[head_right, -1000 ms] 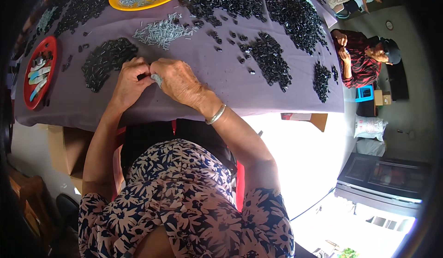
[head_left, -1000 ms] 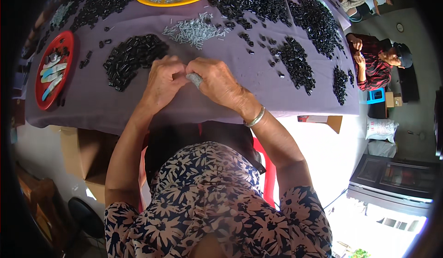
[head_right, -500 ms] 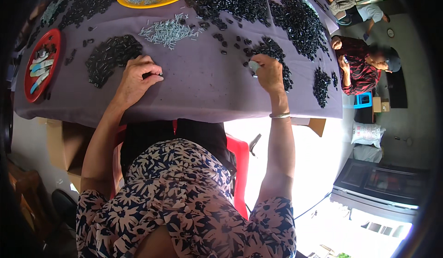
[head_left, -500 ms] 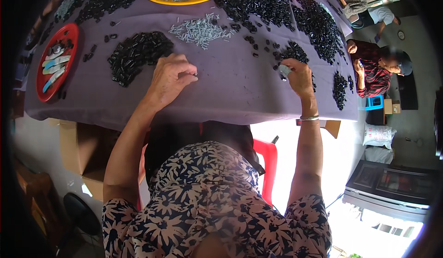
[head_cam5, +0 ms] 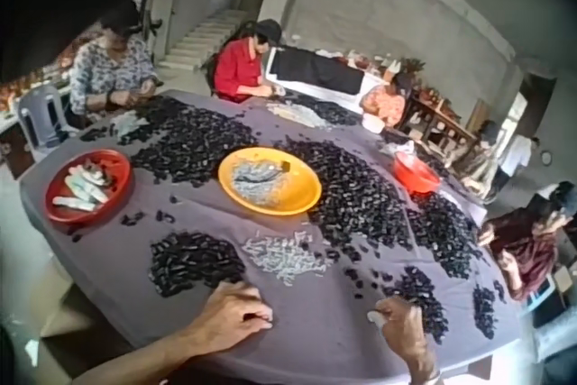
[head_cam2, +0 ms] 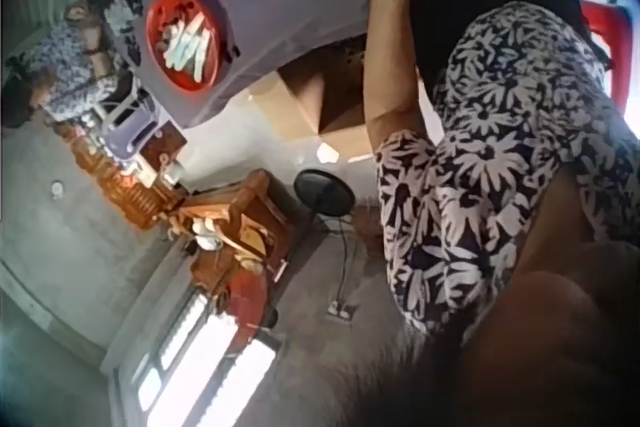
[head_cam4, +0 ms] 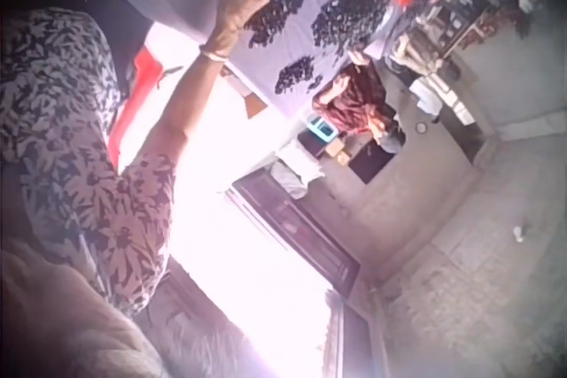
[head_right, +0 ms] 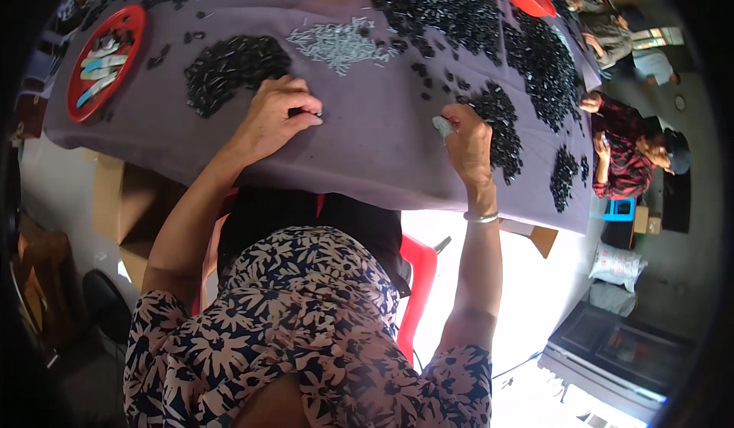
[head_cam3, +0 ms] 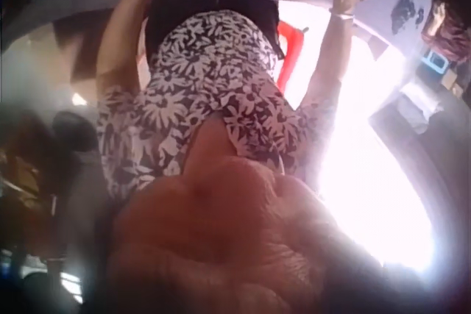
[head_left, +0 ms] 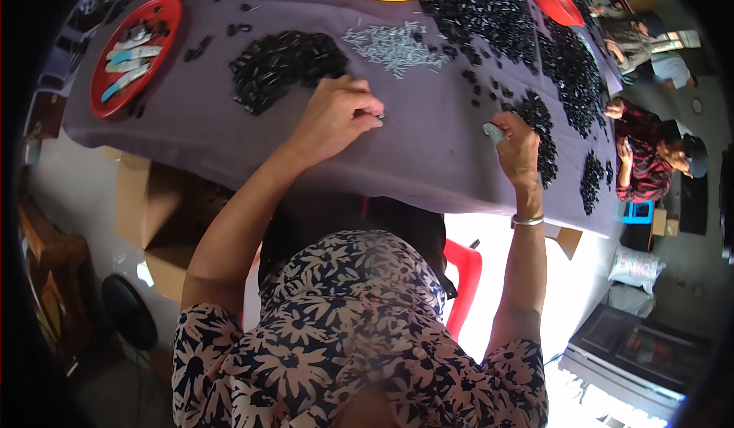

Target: Manually assembling small black and silver plastic components at a work table.

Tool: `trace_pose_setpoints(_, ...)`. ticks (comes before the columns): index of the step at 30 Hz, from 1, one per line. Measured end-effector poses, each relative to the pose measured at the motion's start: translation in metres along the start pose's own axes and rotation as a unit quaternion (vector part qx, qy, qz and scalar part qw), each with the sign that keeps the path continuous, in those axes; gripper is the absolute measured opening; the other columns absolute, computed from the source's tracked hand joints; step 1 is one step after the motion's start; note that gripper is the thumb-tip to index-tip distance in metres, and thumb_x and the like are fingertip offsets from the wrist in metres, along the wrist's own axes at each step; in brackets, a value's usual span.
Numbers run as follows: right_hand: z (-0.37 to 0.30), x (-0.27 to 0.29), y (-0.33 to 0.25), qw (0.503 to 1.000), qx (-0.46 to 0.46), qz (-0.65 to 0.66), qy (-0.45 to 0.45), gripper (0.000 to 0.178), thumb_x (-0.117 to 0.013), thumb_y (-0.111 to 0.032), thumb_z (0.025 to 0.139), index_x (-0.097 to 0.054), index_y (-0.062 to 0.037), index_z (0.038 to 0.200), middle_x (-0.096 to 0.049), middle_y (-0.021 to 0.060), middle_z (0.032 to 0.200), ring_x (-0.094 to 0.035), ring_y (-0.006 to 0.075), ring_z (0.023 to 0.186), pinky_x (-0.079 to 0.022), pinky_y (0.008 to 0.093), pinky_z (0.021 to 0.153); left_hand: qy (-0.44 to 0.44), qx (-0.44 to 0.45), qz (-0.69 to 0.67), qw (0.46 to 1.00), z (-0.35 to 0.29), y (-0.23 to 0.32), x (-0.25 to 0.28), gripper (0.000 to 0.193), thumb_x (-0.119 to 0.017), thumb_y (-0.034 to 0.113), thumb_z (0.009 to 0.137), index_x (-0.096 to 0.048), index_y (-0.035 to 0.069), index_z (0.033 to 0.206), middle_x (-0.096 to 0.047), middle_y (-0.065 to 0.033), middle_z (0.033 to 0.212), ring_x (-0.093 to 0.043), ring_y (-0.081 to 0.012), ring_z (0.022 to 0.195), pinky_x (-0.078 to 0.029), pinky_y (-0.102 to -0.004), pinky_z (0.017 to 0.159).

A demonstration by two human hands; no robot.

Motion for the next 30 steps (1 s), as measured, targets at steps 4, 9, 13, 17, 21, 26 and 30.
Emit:
trace_pose_setpoints(4, 0.005, -0.035, -0.081, 0.965, 0.032, 0.258, -0.035, 0.016, -0.073, 0.002, 0.083, -0.067, -0.0016, 0.097, -0.067, 0.0032, 0.088, -0.061, 0.0093, 0.077, -0.051, 0.0238, 0.071, -0.002, 0.015, 0.007, 1.0, -0.005, -0.005, 0.0, 0.012, -0.076, 0.012, 0.074, -0.068, 0.007, 0.083, -0.061, -0.0005, 0.08, -0.056, -0.0201, 0.081, -0.038, -0.0355, 0.081)
trace_pose_setpoints(9, 0.009, -0.065, -0.149, 0.96, 0.096, 0.26, -0.042, 0.017, -0.072, 0.003, 0.083, -0.067, -0.0026, 0.098, -0.067, 0.0047, 0.089, -0.063, 0.0114, 0.078, -0.051, 0.0252, 0.071, -0.003, 0.016, 0.024, 1.0, -0.005, -0.005, -0.002, 0.013, -0.076, 0.013, 0.074, -0.068, 0.008, 0.081, -0.059, -0.001, 0.079, -0.055, -0.02, 0.082, -0.037, -0.0355, 0.082)
trace_pose_setpoints(13, 0.009, -0.07, -0.152, 0.965, 0.11, 0.235, -0.044, 0.018, -0.071, 0.004, 0.08, -0.066, -0.0034, 0.096, -0.066, 0.0095, 0.087, -0.065, 0.023, 0.077, -0.051, 0.0321, 0.067, -0.005, 0.013, 0.026, 1.0, -0.003, -0.002, -0.005, 0.013, -0.076, 0.014, 0.073, -0.066, 0.008, 0.078, -0.057, -0.0021, 0.08, -0.055, -0.0214, 0.082, -0.037, -0.0361, 0.079)
trace_pose_setpoints(17, 0.007, -0.067, -0.161, 0.969, 0.177, 0.169, -0.02, 0.018, -0.072, 0.001, 0.079, -0.065, -0.0045, 0.094, -0.063, 0.0102, 0.082, -0.065, 0.0274, 0.073, -0.051, 0.0345, 0.065, 0.0, -0.028, 0.019, 0.999, -0.001, 0.005, -0.004, 0.014, -0.076, 0.012, 0.071, -0.065, 0.007, 0.077, -0.056, -0.0037, 0.079, -0.054, -0.0231, 0.082, -0.038, -0.0371, 0.077)
trace_pose_setpoints(21, 0.006, -0.074, -0.165, 0.953, 0.185, 0.238, -0.007, 0.018, -0.069, 0.004, 0.077, -0.064, -0.0047, 0.092, -0.064, 0.0128, 0.082, -0.064, 0.0337, 0.073, -0.051, 0.0394, 0.062, 0.01, 0.016, 0.054, 0.998, -0.004, -0.004, 0.003, 0.014, -0.075, 0.009, 0.067, -0.063, 0.005, 0.074, -0.056, -0.0072, 0.075, -0.055, -0.0296, 0.078, -0.041, -0.0419, 0.07)
trace_pose_setpoints(26, 0.01, -0.083, -0.151, 0.948, 0.127, 0.288, -0.042, 0.017, -0.069, 0.004, 0.077, -0.067, -0.0033, 0.092, -0.065, 0.0117, 0.083, -0.066, 0.0296, 0.073, -0.052, 0.0349, 0.064, 0.015, 0.026, 0.021, 0.999, -0.003, -0.002, 0.002, 0.019, -0.077, 0.004, 0.064, -0.064, 0.002, 0.077, -0.057, -0.0069, 0.077, -0.056, -0.0288, 0.079, -0.043, -0.0401, 0.071)
trace_pose_setpoints(30, 0.016, -0.098, -0.142, 0.935, 0.061, 0.329, -0.12, 0.018, -0.068, 0.006, 0.076, -0.067, -0.0028, 0.092, -0.067, 0.0093, 0.084, -0.067, 0.0208, 0.075, -0.051, 0.0332, 0.066, -0.02, 0.053, -0.032, 0.998, 0.001, -0.004, -0.001, 0.02, -0.078, 0.004, 0.064, -0.064, 0.0, 0.078, -0.058, -0.0067, 0.077, -0.056, -0.0268, 0.079, -0.044, -0.0378, 0.073)
Point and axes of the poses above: each hand's wrist, its own z-axis towards the middle knuckle, its own x-axis out of the back of the hand, y = z × x, the point moved 9 cm from there along z, towards the middle knuckle
